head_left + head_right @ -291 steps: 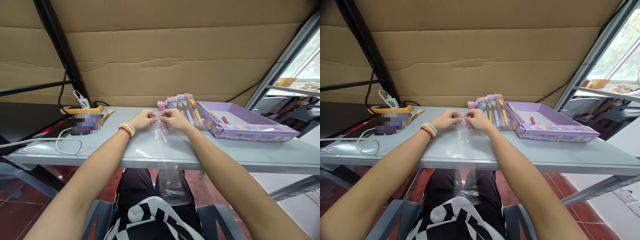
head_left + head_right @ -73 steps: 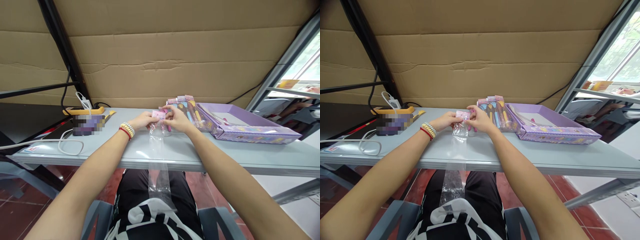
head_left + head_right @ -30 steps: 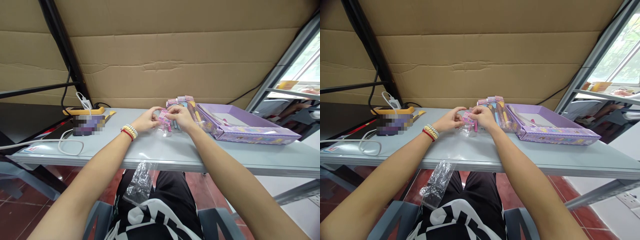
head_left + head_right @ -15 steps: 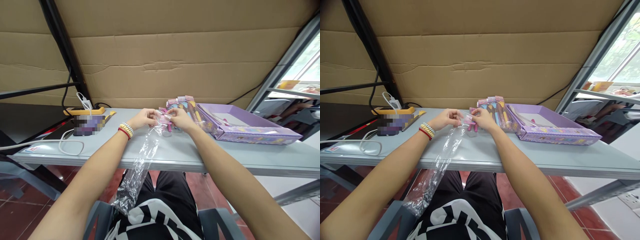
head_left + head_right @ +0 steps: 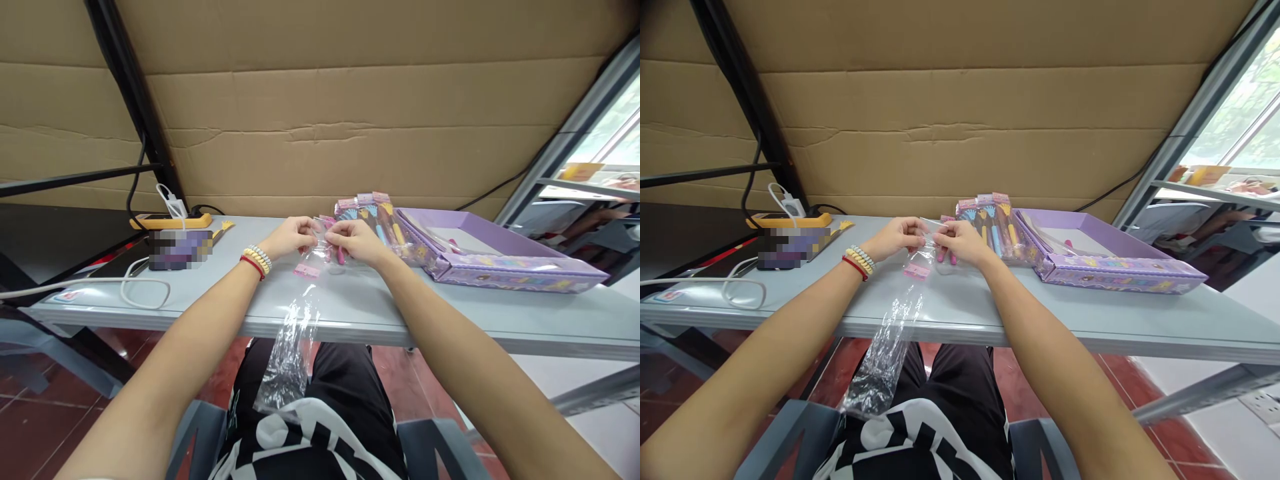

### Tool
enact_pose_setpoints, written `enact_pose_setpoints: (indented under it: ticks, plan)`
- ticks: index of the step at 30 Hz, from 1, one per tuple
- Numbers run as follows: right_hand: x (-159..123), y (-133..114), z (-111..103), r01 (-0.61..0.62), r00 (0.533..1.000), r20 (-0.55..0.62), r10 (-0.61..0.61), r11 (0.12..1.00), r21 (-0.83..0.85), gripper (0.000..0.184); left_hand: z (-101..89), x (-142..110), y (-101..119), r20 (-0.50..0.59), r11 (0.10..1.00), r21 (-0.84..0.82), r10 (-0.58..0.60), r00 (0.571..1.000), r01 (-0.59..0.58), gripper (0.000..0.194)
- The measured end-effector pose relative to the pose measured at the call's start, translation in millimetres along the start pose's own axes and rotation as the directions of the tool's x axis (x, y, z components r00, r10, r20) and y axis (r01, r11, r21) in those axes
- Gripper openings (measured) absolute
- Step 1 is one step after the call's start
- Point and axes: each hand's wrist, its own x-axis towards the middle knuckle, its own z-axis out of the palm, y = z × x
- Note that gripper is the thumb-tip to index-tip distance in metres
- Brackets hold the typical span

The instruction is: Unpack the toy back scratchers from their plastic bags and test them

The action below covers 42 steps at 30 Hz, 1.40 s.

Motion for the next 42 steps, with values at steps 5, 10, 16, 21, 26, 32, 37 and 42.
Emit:
enact_pose_setpoints:
  ticks: [5, 10, 16, 21, 26, 32, 37, 42]
  plan:
    - [-2, 1, 1, 0.011, 1.000, 0.017, -0.010, 0.997, -0.079, 0.033, 0.4, 0, -1, -0.009, 0.995, 0.092, 0.030, 0.999, -0.029, 0.018]
    - [0, 5, -2, 0.021, 1.000, 0.007, -0.020, 0.992, -0.128, 0.035, 1.7, 0, 0, -0.010, 0.993, 0.117, 0.029, 1.000, -0.028, 0.020]
    - [0, 5, -1, 0.040, 0.998, -0.035, -0.044, 0.994, -0.101, 0.036, 5.8, -1, 3, -0.010, 0.995, 0.097, 0.007, 1.000, -0.005, 0.018]
    - [-3, 0, 0, -0.089, 0.993, 0.071, 0.093, 0.994, -0.058, 0.031, 4.5, 4, -1, -0.306, 0.999, 0.032, 0.045, 0.951, -0.037, 0.013]
    - [-6, 0, -5, -0.128, 0.932, 0.318, 0.171, 0.980, -0.151, 0.022, -4.0, 11, -4, -0.659, 0.997, 0.076, 0.072, 0.748, -0.029, 0.012]
    - [-5, 2, -7, -0.161, 0.950, 0.254, 0.180, 0.982, -0.094, 0.020, -22.0, 14, -4, -0.881, 0.998, 0.025, 0.047, 0.470, -0.053, 0.019]
    - [1, -4, -15, 0.010, 0.966, -0.253, 0.049, 0.973, 0.229, 0.027, -20.3, 11, 2, -0.783, 0.998, -0.067, -0.044, 0.621, -0.014, 0.035]
    - [6, -6, -48, 0.285, 0.704, -0.700, 0.123, 0.853, 0.436, 0.023, -3.7, 9, -2, -0.594, 0.984, 0.114, -0.044, 0.803, 0.138, 0.033]
